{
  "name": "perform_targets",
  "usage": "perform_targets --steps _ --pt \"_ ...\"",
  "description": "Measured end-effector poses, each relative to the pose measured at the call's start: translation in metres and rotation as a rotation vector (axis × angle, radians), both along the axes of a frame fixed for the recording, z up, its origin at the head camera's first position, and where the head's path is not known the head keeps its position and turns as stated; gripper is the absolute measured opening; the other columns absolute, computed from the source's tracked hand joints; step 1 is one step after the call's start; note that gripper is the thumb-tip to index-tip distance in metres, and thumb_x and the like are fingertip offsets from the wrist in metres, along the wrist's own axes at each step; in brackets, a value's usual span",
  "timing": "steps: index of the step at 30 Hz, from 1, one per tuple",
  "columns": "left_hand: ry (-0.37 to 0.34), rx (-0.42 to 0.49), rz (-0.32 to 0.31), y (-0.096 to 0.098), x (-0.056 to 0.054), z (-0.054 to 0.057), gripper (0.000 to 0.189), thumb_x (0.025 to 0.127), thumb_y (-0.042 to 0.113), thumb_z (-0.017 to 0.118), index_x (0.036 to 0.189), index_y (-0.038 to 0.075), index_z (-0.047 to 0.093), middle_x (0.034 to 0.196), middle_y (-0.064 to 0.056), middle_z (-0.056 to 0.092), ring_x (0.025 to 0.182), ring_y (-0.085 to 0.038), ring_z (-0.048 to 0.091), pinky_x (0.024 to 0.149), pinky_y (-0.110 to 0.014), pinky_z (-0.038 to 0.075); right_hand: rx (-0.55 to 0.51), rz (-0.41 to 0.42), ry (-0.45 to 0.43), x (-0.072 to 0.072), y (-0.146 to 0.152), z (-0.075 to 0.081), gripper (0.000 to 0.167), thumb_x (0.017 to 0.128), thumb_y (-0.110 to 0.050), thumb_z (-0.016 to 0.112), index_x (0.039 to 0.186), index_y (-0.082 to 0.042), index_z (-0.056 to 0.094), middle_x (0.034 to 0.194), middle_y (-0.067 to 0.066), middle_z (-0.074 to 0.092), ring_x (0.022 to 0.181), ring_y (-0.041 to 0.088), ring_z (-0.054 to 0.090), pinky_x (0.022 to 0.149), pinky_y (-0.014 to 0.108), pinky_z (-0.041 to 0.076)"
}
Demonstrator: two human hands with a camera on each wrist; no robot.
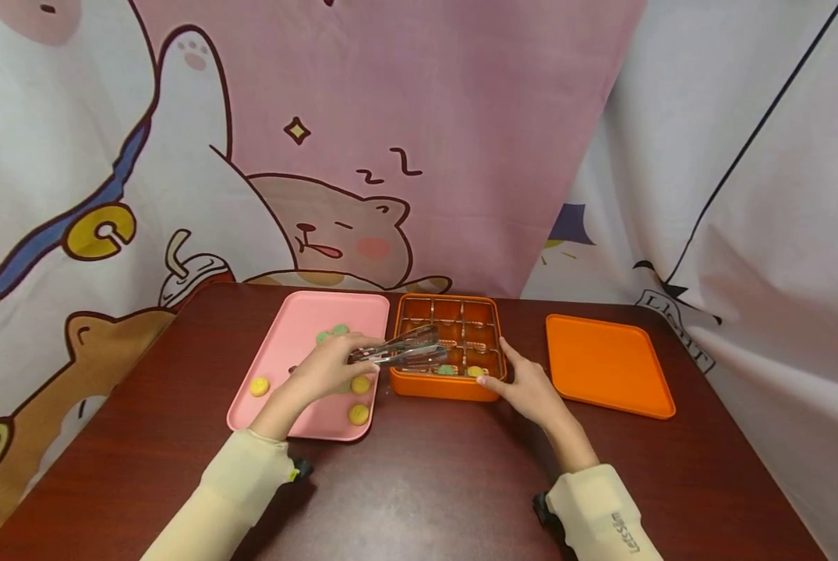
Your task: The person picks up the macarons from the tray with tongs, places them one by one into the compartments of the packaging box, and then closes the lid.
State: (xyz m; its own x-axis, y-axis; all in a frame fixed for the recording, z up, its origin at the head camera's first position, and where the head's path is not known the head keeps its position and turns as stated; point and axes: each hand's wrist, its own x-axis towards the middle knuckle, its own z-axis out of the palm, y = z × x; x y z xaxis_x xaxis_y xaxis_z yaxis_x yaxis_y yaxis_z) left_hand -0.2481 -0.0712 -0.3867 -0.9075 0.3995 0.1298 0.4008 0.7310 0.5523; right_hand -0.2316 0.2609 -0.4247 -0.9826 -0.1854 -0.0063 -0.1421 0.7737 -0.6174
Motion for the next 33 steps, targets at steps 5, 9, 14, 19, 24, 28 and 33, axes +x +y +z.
perform_targets --steps 5,9,14,19,24,28,33 --pt "0.054 0.042 0.035 -0.018 0.014 0.008 0.040 0.086 0.022 0.078 0.125 0.016 0.070 0.118 -0.003 0.073 0.105 -0.021 0.064 0.093 -0.043 0.051 -0.010 0.003 0.001 0.001 0.000 0.000 0.091 0.094 -0.045 0.065 0.157 0.001 0.018 0.156 0.032 0.031 0.119 0.042 0.056 0.105 0.063 0.039" --pt "0.083 0.059 0.076 -0.035 0.026 0.013 0.044 0.085 0.026 0.079 0.127 0.016 0.069 0.126 -0.007 0.070 0.117 -0.028 0.064 0.098 -0.047 0.050 -0.009 0.002 0.014 0.000 0.000 -0.001 0.091 0.094 -0.045 0.066 0.157 0.001 0.019 0.147 0.033 0.044 0.101 0.038 0.060 0.101 0.060 0.044" --pt "0.107 0.091 0.116 -0.057 0.039 0.016 0.047 0.086 0.023 0.078 0.130 0.012 0.067 0.134 -0.013 0.065 0.114 -0.028 0.065 0.091 -0.045 0.052 -0.013 0.000 0.012 0.001 0.001 -0.002 0.091 0.094 -0.044 0.066 0.157 0.000 0.019 0.124 0.031 0.062 0.094 0.032 0.061 0.097 0.058 0.047" --pt "0.153 0.061 0.176 -0.079 0.053 0.016 0.044 0.086 0.019 0.078 0.128 0.011 0.068 0.117 -0.010 0.072 0.093 -0.021 0.066 0.078 -0.038 0.051 -0.024 0.000 0.001 0.000 0.002 -0.003 0.091 0.094 -0.045 0.065 0.158 0.000 0.017 0.125 0.028 0.060 0.102 0.038 0.060 0.101 0.058 0.044" --pt "0.183 0.027 0.246 -0.104 0.068 0.014 0.043 0.086 0.018 0.078 0.127 0.011 0.068 0.113 -0.011 0.073 0.091 -0.023 0.066 0.076 -0.040 0.051 -0.025 0.000 -0.001 0.000 0.001 -0.003 0.092 0.095 -0.046 0.065 0.158 0.000 0.017 0.147 0.032 0.045 0.128 0.048 0.050 0.106 0.063 0.039" --pt "0.176 -0.009 0.291 -0.123 0.074 0.009 0.042 0.086 0.019 0.078 0.126 0.009 0.069 0.107 -0.011 0.073 0.084 -0.021 0.062 0.071 -0.037 0.048 -0.025 -0.001 -0.001 0.000 0.000 -0.004 0.091 0.095 -0.046 0.064 0.158 0.000 0.017 0.157 0.030 0.030 0.137 0.048 0.042 0.108 0.065 0.035" --pt "0.157 -0.030 0.319 -0.142 0.078 -0.002 0.042 0.085 0.021 0.078 0.125 0.010 0.069 0.110 -0.012 0.073 0.091 -0.026 0.066 0.075 -0.045 0.050 -0.030 -0.007 0.002 0.001 0.000 -0.004 0.089 0.095 -0.044 0.064 0.158 0.000 0.017 0.157 0.030 0.031 0.135 0.047 0.045 0.108 0.065 0.036"
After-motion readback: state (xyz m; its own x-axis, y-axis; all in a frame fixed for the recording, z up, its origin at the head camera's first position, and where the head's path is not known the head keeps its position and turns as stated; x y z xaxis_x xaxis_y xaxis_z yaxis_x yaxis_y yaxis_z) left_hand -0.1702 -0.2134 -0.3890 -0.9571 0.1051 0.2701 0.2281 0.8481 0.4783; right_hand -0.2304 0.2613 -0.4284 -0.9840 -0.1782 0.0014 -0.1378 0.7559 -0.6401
